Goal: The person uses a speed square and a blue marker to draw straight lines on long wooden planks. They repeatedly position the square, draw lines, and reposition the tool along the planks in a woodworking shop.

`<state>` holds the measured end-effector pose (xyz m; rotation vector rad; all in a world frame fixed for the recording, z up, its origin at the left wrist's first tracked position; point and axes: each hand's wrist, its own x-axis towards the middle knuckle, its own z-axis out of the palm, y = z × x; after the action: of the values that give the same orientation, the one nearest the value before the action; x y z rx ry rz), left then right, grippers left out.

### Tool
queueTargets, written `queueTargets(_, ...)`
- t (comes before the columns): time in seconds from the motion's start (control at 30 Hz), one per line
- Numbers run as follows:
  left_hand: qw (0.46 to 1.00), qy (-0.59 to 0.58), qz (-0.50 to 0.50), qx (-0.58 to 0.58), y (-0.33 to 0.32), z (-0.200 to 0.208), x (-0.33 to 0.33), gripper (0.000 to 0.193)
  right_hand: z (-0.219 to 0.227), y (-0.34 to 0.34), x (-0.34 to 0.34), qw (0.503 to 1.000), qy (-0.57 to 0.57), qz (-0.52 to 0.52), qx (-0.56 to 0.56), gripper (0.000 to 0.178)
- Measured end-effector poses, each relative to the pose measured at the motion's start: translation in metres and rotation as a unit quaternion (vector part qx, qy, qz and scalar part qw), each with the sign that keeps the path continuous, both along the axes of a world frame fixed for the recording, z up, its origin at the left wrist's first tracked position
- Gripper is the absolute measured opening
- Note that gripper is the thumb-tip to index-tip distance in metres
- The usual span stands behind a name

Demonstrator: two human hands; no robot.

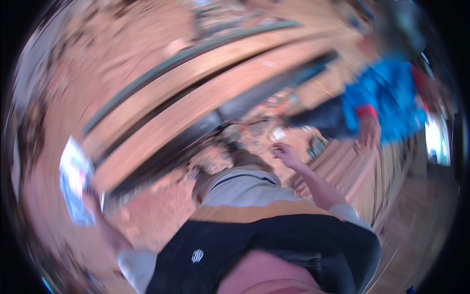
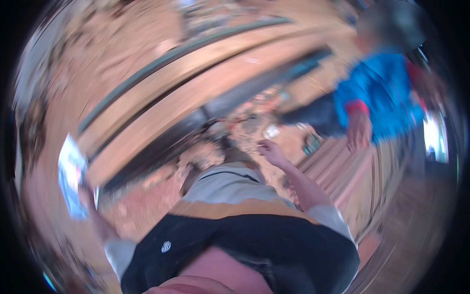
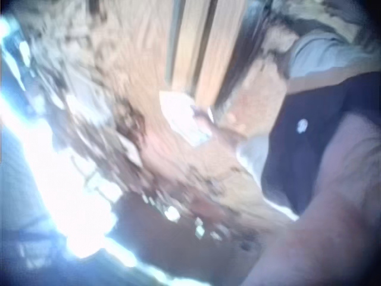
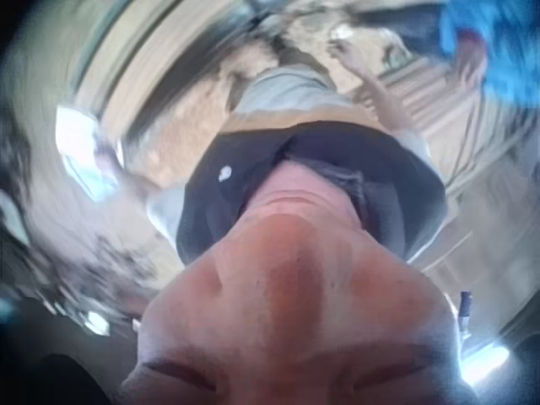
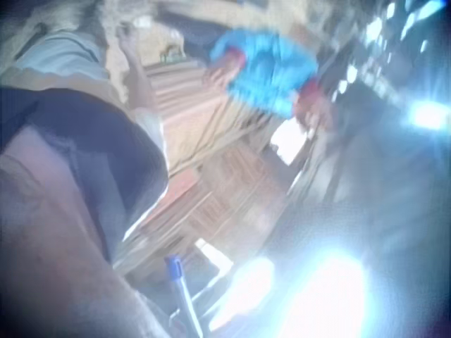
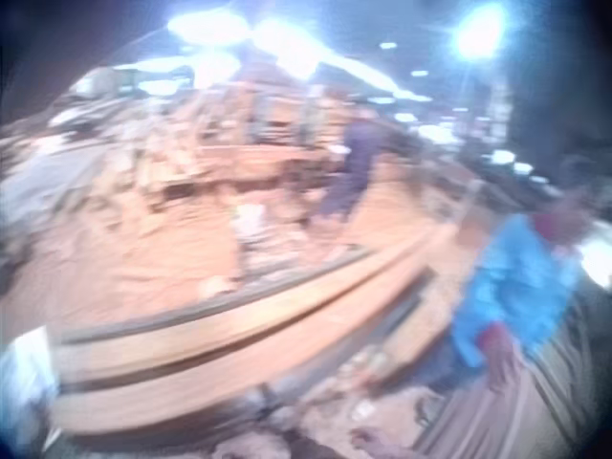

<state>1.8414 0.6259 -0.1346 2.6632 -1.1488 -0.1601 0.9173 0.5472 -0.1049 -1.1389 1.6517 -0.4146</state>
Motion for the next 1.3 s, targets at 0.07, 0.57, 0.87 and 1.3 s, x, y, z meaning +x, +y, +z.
queueTargets(0.07,0.996,-0.034,-0.012,0.085,-0.003,-0.004,0.012,0.055,0.005,0.028,-0.004,0.996,0.065,0.052,0.025,0.048)
queueTargets(0.57,0.864,0.086,-0.465,-0.174,-0.205,0.163,-0.431,0.090,-0.033,0.049,-0.032,0.999,0.038,-0.012,-0.028,0.048)
queueTargets(0.87,0.871,-0.010,-0.489,-0.030,-0.256,0.144,-0.521,0.114,-0.075,0.088,-0.094,0.987,0.051,-0.143,0.055,0.048)
queueTargets(1.3,0.886,-0.035,-0.451,-0.106,-0.257,0.104,-0.514,0.083,-0.011,-0.059,0.036,0.945,-0.076,0.068,-0.311,0.026)
